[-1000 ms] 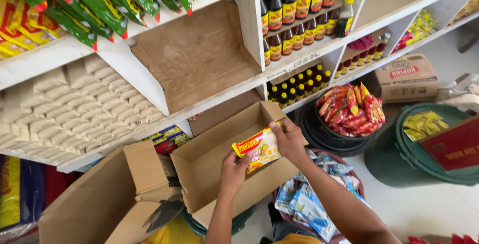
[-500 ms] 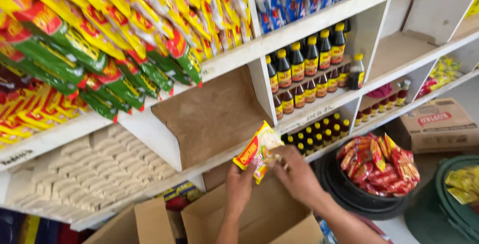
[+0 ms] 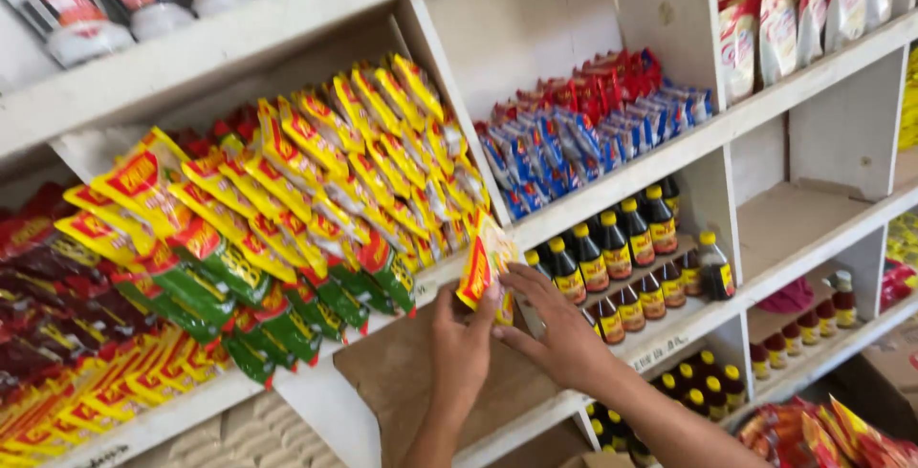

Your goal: The person takes packets of instant noodles from a cardboard box and places them onto a white shelf. They then pick up packets of snacks from a bucket and place them on a different shelf.

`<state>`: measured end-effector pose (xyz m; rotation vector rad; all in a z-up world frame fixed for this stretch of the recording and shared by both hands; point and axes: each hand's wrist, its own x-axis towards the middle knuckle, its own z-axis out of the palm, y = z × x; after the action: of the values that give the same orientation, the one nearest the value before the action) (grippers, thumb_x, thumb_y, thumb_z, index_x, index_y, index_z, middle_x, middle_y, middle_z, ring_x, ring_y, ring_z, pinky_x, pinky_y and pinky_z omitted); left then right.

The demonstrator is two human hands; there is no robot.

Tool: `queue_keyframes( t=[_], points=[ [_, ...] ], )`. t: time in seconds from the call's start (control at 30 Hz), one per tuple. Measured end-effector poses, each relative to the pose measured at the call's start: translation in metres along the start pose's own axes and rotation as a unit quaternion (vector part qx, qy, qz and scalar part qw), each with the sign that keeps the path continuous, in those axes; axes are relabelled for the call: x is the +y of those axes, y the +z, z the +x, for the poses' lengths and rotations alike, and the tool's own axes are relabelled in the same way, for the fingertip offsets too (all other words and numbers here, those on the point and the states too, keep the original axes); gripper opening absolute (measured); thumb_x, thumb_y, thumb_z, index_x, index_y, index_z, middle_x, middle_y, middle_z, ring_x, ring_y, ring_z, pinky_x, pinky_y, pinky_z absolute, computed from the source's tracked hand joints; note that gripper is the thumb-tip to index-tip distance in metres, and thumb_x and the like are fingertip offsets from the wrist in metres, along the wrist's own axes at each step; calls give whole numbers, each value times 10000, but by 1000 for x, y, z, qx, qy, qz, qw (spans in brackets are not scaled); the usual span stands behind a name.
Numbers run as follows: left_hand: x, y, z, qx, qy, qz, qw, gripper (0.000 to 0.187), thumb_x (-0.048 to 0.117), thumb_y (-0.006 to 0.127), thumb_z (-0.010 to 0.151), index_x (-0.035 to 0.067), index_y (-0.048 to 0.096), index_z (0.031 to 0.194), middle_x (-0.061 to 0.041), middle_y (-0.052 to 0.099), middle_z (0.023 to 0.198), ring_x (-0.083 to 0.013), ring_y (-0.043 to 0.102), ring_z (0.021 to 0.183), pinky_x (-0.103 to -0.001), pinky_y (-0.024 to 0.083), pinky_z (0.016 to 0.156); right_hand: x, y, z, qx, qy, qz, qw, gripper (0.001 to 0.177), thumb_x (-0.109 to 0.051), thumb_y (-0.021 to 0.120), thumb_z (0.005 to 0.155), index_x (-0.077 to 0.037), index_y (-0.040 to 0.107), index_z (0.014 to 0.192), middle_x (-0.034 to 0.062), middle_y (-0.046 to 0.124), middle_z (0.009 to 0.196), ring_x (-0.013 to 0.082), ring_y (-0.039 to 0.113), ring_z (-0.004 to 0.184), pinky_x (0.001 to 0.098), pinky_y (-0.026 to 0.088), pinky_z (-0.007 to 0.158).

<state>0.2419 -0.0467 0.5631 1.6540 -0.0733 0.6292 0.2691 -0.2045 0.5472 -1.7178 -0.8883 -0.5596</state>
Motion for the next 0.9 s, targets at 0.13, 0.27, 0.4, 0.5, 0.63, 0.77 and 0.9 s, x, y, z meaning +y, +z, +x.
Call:
queue_keyframes(
  t=[0.13, 0.27, 0.4, 0.5, 0.63, 0.77, 0.9],
  points=[
    [61, 14, 54, 14, 161, 100, 982, 355, 293, 739, 931, 9, 656, 1126, -87, 767, 960, -154, 712, 838, -321, 566, 733, 6, -8, 74, 55, -81, -51, 994, 651, -222, 768, 867, -14, 474, 1409, 244, 516, 1449, 408, 491, 1350, 463, 415, 1082],
    [114, 30, 105, 44, 217, 179, 959, 393, 348, 722, 931, 16, 642, 1126, -110, 772, 973, -192, 751, 892, -335, 581, 797, -7, -27, 151, 101, -91, -54, 989, 582, -197, 726, 898, 4, 476, 1385, 246, 615, 1316, 416, 619, 1197, 469, 511, 971],
    [134, 29, 167, 48, 317, 220, 921, 382, 339, 695, 971, 5, 647, 1150, -147, 753, 1055, -247, 736, 995, -372, 563, 876, -2, -33, 217, 150, -141, -28, 978, 494, -192, 696, 948, 4, 480, 1346, 253, 668, 1216, 420, 688, 1105, 462, 560, 891],
    [130, 16, 207, 34, 397, 275, 875, 331, 252, 630, 1008, 10, 647, 1233, -181, 711, 1178, -312, 671, 1132, -422, 515, 980, -3, -38, 246, 184, -155, 12, 971, 452, -192, 674, 967, 0, 477, 1326, 258, 707, 1146, 420, 724, 1056, 455, 583, 863],
    [126, 2, 228, 23, 459, 493, 739, 382, 178, 609, 938, 27, 642, 1288, -172, 650, 1299, -330, 554, 1274, -503, 394, 1078, -2, -37, 258, 181, -87, 5, 980, 415, -200, 631, 969, 0, 472, 1296, 278, 725, 1060, 453, 713, 1002, 485, 566, 857],
    [119, -6, 239, 31, 488, 658, 572, 436, 235, 629, 869, 59, 653, 1268, -136, 601, 1351, -309, 496, 1327, -572, 313, 1092, -1, -27, 257, 163, -47, -26, 985, 354, -213, 582, 1008, -5, 456, 1265, 282, 716, 1009, 461, 708, 954, 512, 556, 837],
    [121, -7, 243, 23, 454, 713, 533, 419, 251, 618, 881, 86, 662, 1265, -111, 590, 1362, -292, 484, 1334, -579, 301, 1101, 23, -9, 266, 197, -119, -77, 970, 309, -198, 588, 1030, -11, 461, 1241, 269, 701, 1044, 458, 697, 975, 519, 553, 839]
  ],
)
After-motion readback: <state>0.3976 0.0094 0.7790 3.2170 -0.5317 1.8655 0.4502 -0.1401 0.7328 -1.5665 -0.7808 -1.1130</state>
